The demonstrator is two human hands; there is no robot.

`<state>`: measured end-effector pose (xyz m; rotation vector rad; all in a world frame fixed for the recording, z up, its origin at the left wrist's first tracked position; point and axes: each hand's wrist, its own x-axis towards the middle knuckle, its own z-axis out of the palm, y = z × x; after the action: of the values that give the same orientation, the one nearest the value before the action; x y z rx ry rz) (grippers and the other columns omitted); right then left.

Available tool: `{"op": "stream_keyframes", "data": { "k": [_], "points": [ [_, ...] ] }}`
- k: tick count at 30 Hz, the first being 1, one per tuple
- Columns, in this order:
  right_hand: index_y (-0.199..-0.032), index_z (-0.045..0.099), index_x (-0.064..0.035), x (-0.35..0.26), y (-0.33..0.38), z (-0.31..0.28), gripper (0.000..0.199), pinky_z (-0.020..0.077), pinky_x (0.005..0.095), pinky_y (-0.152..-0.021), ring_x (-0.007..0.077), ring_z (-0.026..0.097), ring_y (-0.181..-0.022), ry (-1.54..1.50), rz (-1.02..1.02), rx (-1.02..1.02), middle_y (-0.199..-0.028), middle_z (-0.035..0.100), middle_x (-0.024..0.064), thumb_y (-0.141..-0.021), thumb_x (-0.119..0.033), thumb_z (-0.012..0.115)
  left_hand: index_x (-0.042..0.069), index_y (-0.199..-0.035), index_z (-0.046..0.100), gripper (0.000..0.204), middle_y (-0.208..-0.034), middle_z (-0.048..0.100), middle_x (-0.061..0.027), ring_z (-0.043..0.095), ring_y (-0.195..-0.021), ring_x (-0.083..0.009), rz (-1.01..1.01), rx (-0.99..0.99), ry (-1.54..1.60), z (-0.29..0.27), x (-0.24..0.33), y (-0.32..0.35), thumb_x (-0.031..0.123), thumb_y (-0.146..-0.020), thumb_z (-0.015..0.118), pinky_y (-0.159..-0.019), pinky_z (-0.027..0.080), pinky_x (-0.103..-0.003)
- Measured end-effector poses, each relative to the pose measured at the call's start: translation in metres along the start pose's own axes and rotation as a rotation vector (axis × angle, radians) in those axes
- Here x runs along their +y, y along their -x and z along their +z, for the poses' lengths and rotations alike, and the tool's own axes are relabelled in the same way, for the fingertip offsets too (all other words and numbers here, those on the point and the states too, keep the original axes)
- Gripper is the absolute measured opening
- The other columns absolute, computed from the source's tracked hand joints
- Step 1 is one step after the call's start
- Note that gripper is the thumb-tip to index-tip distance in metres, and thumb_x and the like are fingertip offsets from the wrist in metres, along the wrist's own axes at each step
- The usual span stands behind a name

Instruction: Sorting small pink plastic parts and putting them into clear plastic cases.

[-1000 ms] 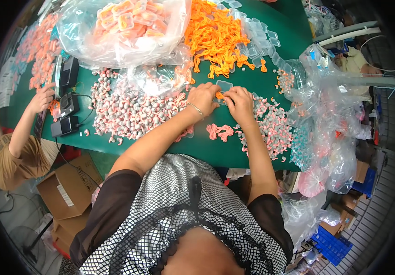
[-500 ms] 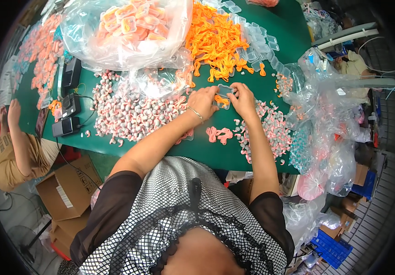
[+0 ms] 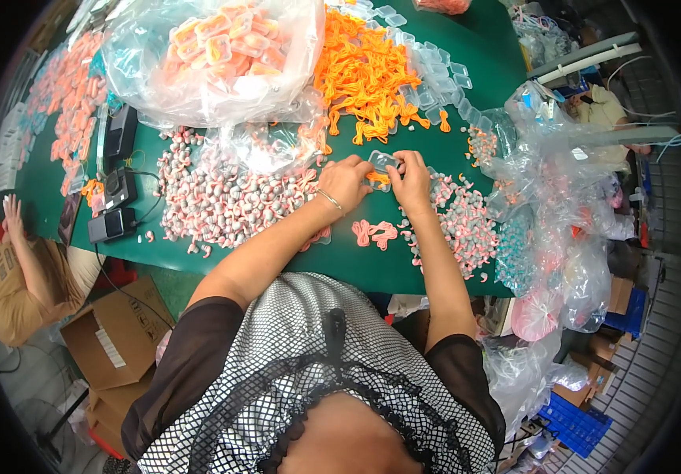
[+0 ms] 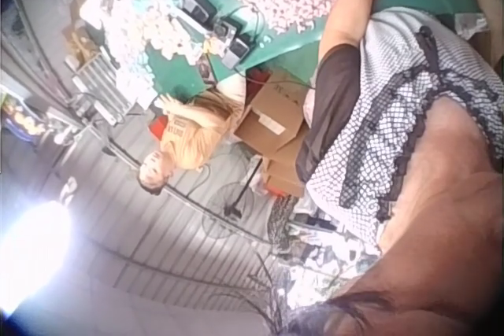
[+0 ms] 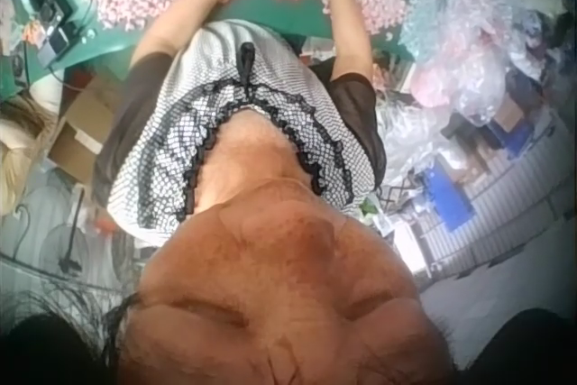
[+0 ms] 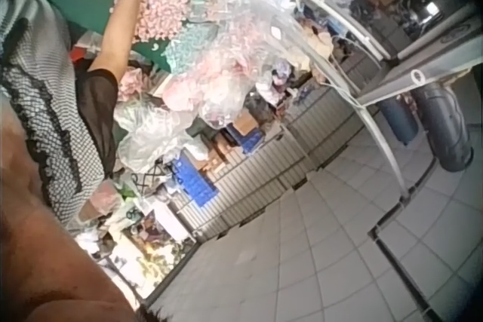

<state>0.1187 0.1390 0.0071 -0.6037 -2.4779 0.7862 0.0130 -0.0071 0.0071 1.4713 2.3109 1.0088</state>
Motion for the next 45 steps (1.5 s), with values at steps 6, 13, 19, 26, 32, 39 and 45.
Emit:
{"op": "stream_keyframes", "data": {
  "k": [6, 13, 19, 26, 32, 39, 45],
  "points": [
    [-0.096, 0.055, -0.0033, -0.009, 0.008, 0.0, 0.025, 0.0474, 0.0365, -0.06, 0.0269, 0.057, -0.068, 0.01, 0.007, 0.019, -0.091, 0.056, 0.0126, -0.074, -0.003, 0.067, 0.013, -0.1, 0.061, 0.037, -0.092, 0.06, -0.0051, 0.059, -0.087, -0.0264, 0.0, -0.011, -0.011, 0.001, 0.0, 0.002, 0.021, -0.067, 0.076, -0.074, 0.042, -0.039],
    [-0.096, 0.054, -0.0027, -0.006, 0.011, 0.003, 0.024, 0.0482, 0.04, -0.066, 0.0356, 0.058, -0.08, 0.042, 0.004, 0.016, -0.094, 0.056, 0.0157, -0.075, -0.003, 0.066, 0.013, -0.104, 0.059, 0.041, -0.09, 0.059, -0.0069, 0.059, -0.086, -0.028, -0.049, -0.049, -0.019, -0.004, 0.005, 0.002, 0.022, -0.068, 0.075, -0.073, 0.041, -0.04],
    [-0.096, 0.055, -0.0023, -0.003, 0.01, 0.006, 0.022, 0.049, 0.0409, -0.069, 0.0365, 0.058, -0.084, 0.041, -0.028, 0.048, -0.095, 0.056, 0.0162, -0.076, -0.003, 0.065, 0.013, -0.109, 0.055, 0.047, -0.09, 0.06, -0.0074, 0.059, -0.085, -0.0285, 0.021, -0.009, -0.041, 0.0, -0.001, 0.001, 0.022, -0.068, 0.076, -0.073, 0.041, -0.04],
    [-0.096, 0.056, -0.0018, 0.002, 0.009, 0.005, 0.018, 0.0491, 0.0418, -0.07, 0.0371, 0.058, -0.085, 0.025, -0.082, 0.062, -0.098, 0.057, 0.0169, -0.079, -0.003, 0.063, 0.015, -0.119, 0.047, 0.06, -0.091, 0.061, -0.0073, 0.06, -0.085, -0.0293, -0.094, 0.017, 0.09, -0.002, 0.004, -0.006, 0.018, -0.067, 0.077, -0.072, 0.041, -0.04],
    [-0.096, 0.055, -0.0011, 0.004, 0.021, -0.01, 0.02, 0.0474, 0.0411, -0.078, 0.0363, 0.056, -0.092, 0.038, -0.207, -0.026, -0.099, 0.057, 0.0175, -0.079, -0.008, 0.063, 0.016, -0.12, 0.049, 0.054, -0.097, 0.058, -0.0063, 0.059, -0.09, -0.028, -0.016, -0.044, -0.06, 0.004, 0.007, -0.004, 0.024, -0.072, 0.073, -0.071, 0.041, -0.041],
    [-0.101, 0.055, -0.0025, -0.021, 0.025, -0.024, 0.033, 0.0432, 0.0415, -0.087, 0.0359, 0.052, -0.102, 0.059, -0.246, -0.111, -0.103, 0.056, 0.0157, -0.073, -0.011, 0.07, 0.012, -0.104, 0.06, 0.027, -0.096, 0.057, -0.0077, 0.058, -0.087, -0.0281, 0.078, 0.017, -0.057, 0.0, 0.002, -0.001, 0.026, -0.081, 0.063, -0.071, 0.042, -0.04],
    [-0.1, 0.06, -0.0022, -0.023, 0.027, -0.027, 0.027, 0.0481, 0.038, -0.071, 0.0321, 0.059, -0.082, -0.206, -0.093, -0.141, -0.092, 0.058, 0.0143, -0.075, -0.008, 0.068, 0.005, -0.095, 0.059, 0.021, -0.089, 0.056, -0.0117, 0.059, -0.081, -0.0318, 0.197, 0.03, 0.209, -0.012, 0.005, -0.009, 0.023, -0.084, 0.061, -0.067, 0.046, -0.041]
  ]
}}
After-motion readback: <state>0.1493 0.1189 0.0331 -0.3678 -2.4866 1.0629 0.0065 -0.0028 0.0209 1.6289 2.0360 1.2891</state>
